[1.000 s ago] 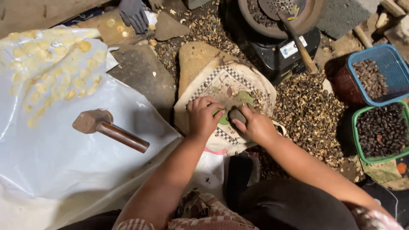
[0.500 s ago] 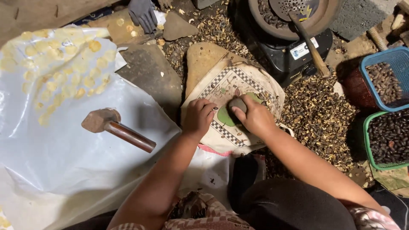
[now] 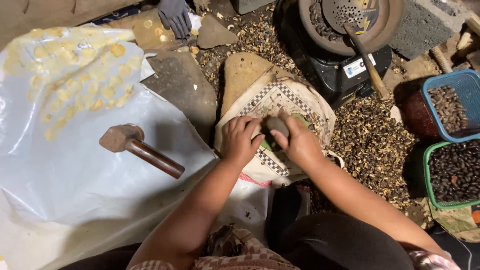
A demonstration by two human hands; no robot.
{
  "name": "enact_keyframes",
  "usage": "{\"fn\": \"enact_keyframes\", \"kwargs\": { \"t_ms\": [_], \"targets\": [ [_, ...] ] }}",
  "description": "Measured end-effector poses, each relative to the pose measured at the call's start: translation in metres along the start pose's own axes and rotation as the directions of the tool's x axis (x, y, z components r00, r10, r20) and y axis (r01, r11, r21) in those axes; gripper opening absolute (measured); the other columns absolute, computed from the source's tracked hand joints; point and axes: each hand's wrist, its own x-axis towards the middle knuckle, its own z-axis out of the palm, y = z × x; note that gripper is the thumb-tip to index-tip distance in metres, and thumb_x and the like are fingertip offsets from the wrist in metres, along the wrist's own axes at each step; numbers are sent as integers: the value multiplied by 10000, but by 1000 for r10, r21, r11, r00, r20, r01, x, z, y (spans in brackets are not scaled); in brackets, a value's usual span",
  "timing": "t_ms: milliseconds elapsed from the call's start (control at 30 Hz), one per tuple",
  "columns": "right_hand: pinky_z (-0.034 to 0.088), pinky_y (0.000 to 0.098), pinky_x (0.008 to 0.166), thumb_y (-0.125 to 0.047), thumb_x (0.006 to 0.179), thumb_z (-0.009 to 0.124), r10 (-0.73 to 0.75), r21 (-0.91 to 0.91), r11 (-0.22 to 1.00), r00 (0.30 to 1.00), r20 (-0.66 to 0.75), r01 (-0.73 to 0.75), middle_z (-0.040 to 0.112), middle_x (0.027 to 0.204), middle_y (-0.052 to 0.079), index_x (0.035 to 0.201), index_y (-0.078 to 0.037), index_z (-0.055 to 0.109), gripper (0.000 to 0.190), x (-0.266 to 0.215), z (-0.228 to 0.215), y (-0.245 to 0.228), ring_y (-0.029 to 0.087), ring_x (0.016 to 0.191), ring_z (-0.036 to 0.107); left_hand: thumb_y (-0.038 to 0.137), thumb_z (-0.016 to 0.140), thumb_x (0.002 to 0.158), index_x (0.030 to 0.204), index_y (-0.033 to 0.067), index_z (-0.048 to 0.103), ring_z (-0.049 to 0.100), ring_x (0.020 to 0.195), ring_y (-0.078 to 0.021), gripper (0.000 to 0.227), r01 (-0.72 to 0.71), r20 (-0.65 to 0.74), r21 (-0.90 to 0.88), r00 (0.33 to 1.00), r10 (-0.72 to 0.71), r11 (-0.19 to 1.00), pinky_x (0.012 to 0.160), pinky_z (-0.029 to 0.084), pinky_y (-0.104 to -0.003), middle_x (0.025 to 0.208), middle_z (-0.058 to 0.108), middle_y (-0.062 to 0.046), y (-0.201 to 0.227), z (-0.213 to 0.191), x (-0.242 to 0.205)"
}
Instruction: Flattening nut slices with a hammer and roasting nuts on a portable stove in a rustic setting.
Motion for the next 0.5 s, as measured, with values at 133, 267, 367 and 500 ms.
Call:
{"fn": "enact_keyframes", "kwargs": {
  "t_ms": [133,267,367,500],
  "targets": [
    [584,500,715,-432,936,690,-162,-43,985,983,90,166,697,1123,165,1320,-180,591,470,5,8,-5,422,852,724,211,809,784,1221,136,717,541,1143,-312,453,-36,-129,47,991,41,998,1000,410,-475,1182,605,-49,-22,7,-13],
    [580,513,677,-421,928,687,-74,-71,994,993,89,81,697,1116,240,1331,-147,577,500,8,9,5,456,816,716,149,759,826,1167,172,743,576,1117,-275,343,-59,-118,65,991,66,996,1002,440,-437,1125,635,-13,-25,2,-13],
    [577,509,712,-421,965,676,71,3,997,993,99,-72,710,1012,257,1363,-109,559,519,10,17,23,457,841,716,169,767,833,1128,181,756,581,1091,-268,295,-52,-111,38,992,56,998,976,441,-436,1091,645,3,-22,1,-10],
    [584,502,713,-448,988,661,85,-202,978,978,192,-45,722,973,227,1288,-100,572,468,5,15,9,432,826,727,177,779,861,1079,221,783,572,1082,-258,222,-46,-111,-3,993,45,999,978,434,-420,1068,644,23,-14,2,-7]
  ]
}}
